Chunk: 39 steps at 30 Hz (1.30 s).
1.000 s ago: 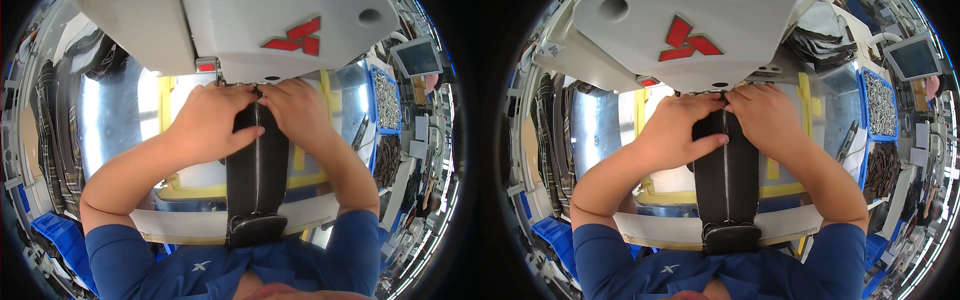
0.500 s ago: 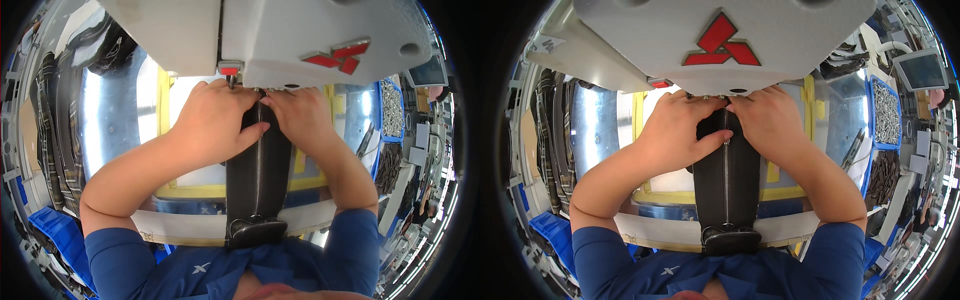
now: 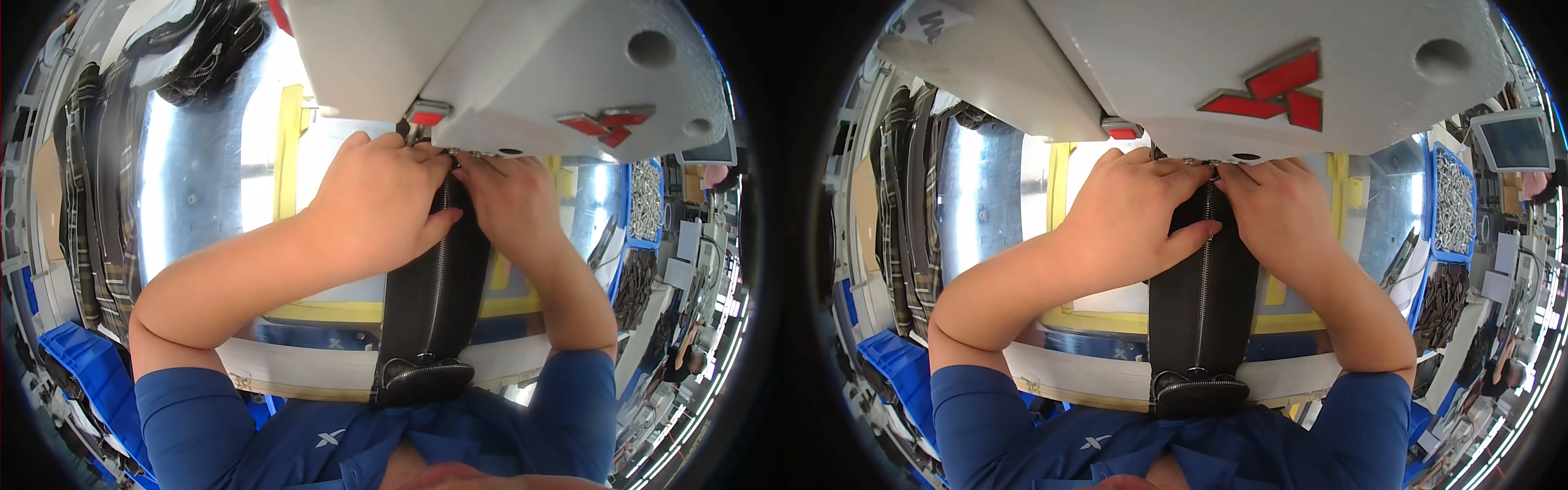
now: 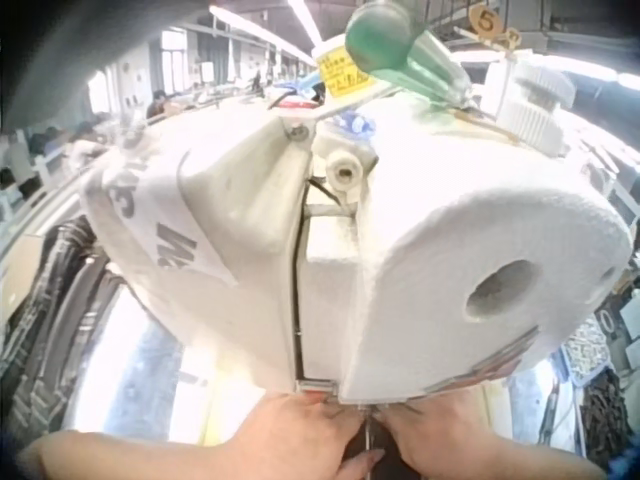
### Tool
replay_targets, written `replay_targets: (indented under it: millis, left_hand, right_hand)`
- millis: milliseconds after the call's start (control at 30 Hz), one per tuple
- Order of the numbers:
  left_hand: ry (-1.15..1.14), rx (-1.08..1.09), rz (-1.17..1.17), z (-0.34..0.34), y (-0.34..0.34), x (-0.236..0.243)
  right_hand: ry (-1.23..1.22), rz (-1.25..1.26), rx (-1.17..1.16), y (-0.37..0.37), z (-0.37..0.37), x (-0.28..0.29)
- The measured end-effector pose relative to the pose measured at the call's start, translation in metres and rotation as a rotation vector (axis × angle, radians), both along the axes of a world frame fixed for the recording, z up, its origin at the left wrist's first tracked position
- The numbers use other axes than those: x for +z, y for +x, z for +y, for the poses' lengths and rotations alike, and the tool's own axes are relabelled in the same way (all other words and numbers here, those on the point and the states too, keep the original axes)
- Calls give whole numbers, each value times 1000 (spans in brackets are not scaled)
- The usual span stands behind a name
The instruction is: The person aligns a zipper on a black fabric item and sews it using a sewing machine. They repeatedly guide the fabric under the needle, stitch along the zipper, and flip the item to sew the opposite side. The person handles multiple similar items one at a time, placing finished pieces aside.
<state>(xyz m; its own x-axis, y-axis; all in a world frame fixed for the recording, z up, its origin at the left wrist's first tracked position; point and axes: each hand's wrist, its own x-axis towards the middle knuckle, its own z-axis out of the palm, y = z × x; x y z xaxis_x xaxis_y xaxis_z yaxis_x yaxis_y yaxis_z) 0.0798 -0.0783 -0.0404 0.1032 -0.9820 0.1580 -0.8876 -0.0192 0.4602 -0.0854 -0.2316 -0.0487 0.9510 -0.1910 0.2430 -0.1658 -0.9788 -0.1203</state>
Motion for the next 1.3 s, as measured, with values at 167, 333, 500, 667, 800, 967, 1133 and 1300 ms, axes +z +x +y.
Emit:
replay_targets:
  millis: [167,333,500,667,800,967,1133,1300]
  left_hand:
    - [-67,-12,-99,5,-12,-7]
    - [-136,-74,-164,5,-16,-17]
    - [-87,-94,-178,7,-17,-14]
    - [-57,-90,-196,10,-20,-13]
    - [-8,-92,-222,13,-23,-13]
    - [73,-101,-252,18,-27,-13]
    - [79,-96,-233,18,-29,-18]
    - [64,-104,-234,15,-25,-20]
  right_hand:
    - [10,-24,54,-8,2,1]
    - [28,-3,95,-13,4,7]
    - [32,17,92,-15,4,7]
    - [68,45,90,-16,5,11]
    - [32,76,85,-16,10,12]
    - [42,128,43,-21,20,10]
    - [72,123,13,-23,25,6]
    - [81,106,6,-21,24,5]
